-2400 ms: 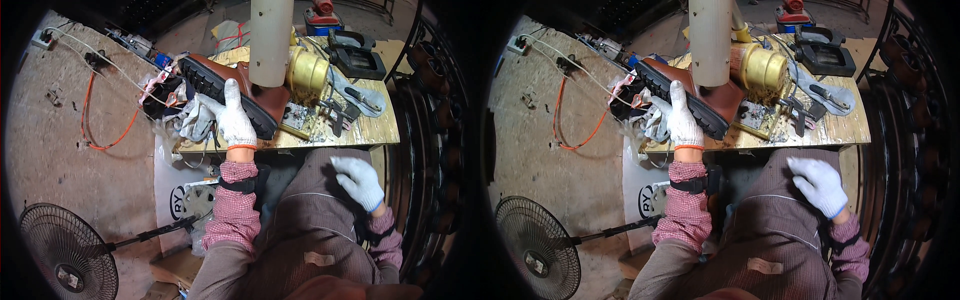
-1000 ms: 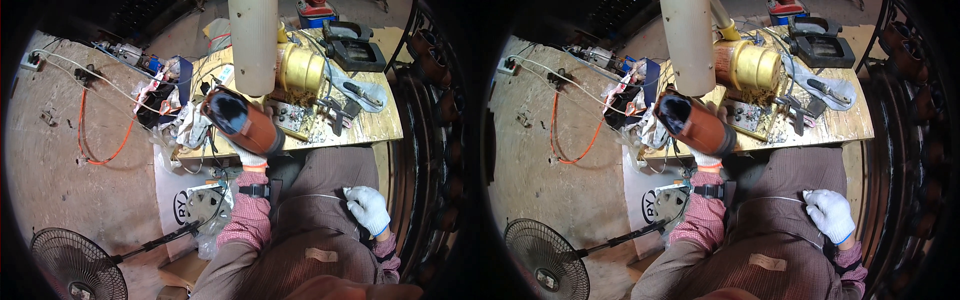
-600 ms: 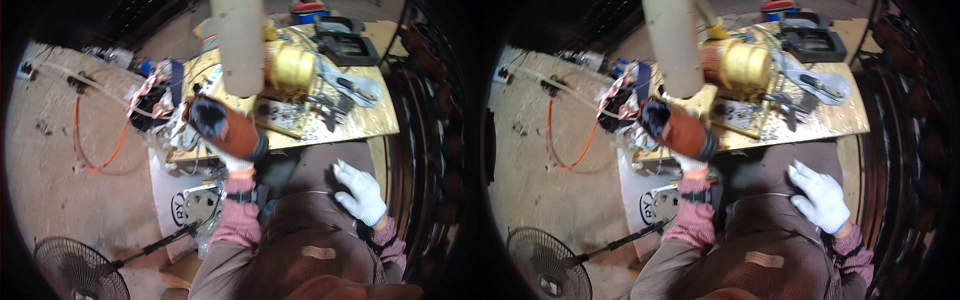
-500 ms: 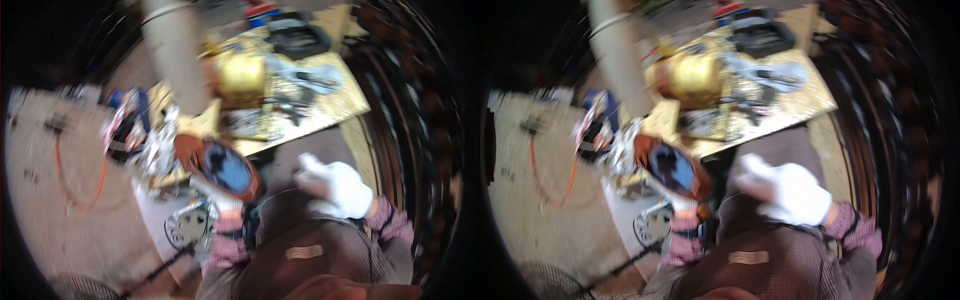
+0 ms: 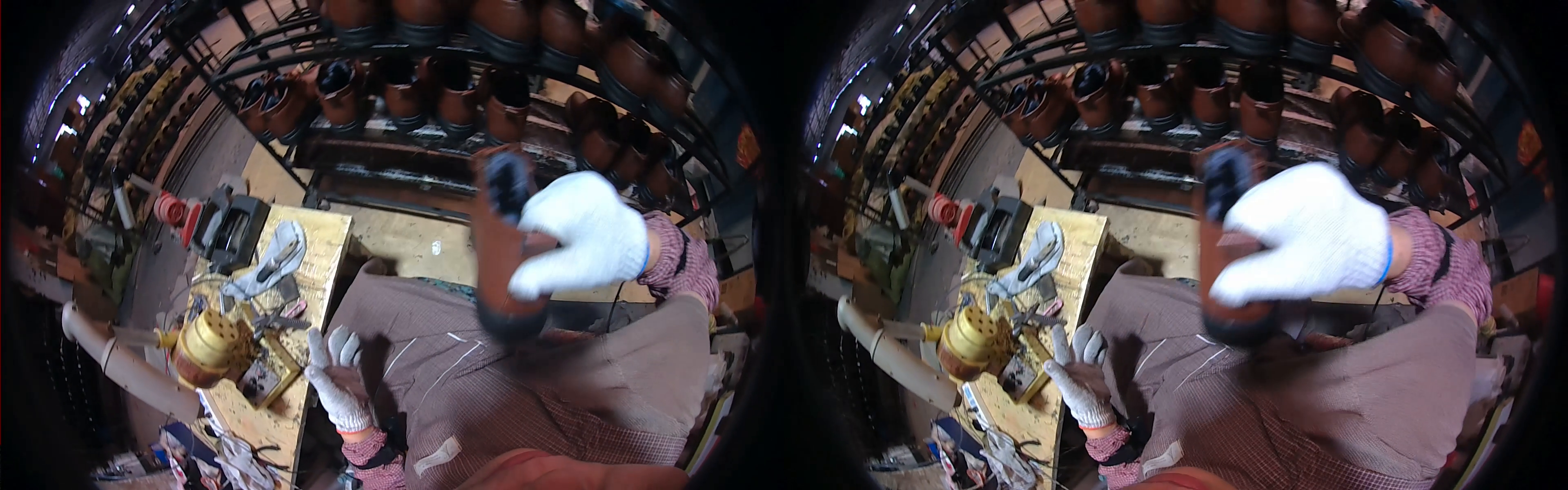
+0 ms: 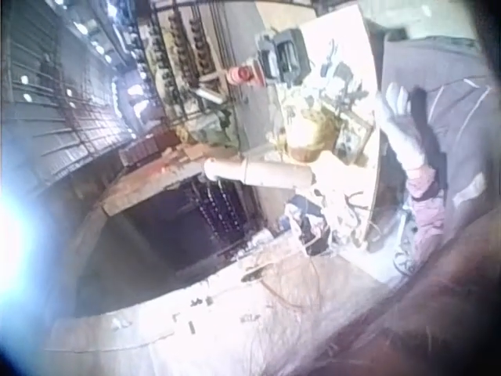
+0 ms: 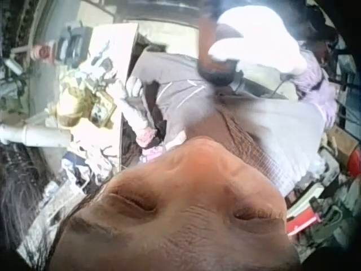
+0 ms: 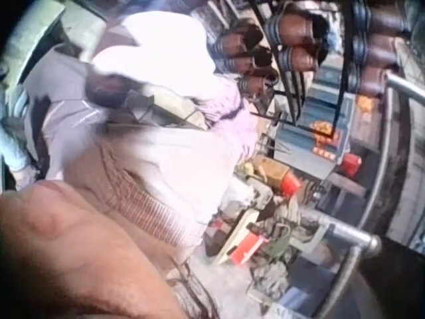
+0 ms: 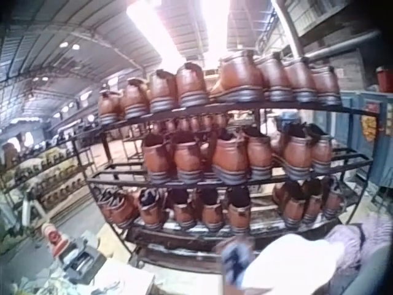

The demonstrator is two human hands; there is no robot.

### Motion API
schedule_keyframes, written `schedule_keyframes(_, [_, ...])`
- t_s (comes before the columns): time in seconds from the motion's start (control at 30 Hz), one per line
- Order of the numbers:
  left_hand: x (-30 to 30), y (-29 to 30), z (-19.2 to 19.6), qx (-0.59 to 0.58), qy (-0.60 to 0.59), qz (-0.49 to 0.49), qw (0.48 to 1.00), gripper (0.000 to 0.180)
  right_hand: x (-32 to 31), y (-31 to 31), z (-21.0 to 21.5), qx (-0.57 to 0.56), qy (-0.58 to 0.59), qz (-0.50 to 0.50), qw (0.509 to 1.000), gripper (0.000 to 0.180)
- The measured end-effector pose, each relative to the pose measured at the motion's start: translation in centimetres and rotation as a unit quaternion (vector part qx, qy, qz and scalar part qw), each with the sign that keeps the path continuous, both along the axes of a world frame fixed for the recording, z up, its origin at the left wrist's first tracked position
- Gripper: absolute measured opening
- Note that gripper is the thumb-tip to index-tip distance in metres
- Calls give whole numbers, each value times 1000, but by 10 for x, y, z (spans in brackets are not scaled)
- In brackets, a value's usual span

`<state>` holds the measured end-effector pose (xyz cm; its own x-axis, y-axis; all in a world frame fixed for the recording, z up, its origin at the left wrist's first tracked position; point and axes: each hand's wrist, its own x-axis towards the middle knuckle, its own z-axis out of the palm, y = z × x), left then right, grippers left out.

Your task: Inspecting and finishing shoes in a factory environment.

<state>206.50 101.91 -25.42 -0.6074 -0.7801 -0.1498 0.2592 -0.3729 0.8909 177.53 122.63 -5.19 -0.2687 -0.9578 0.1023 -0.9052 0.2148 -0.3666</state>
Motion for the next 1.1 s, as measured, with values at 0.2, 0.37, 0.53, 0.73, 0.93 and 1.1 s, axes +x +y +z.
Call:
schedule_keyframes(0.2, [-14,6,-13,13,-22,2,1000,84,-127,75,-62,87,265,-217,935,43])
schedule_keyframes(0.37, [-5,6,-6,13,-35,50,998,85,-187,69,-106,95,218,-332,913,39])
schedule_keyframes(0.53, [11,13,-11,15,7,98,995,81,-192,0,-118,39,216,-309,925,53])
schedule_keyframes(0.73, [22,24,-9,26,42,97,994,87,-83,-69,-87,81,191,-137,969,32])
schedule_keyframes(0.93, [50,44,-22,141,46,199,969,71,46,-122,-57,-76,-134,265,952,35])
schedule_keyframes(1.1, [61,19,3,227,182,263,920,81,127,-168,-96,56,13,602,796,38])
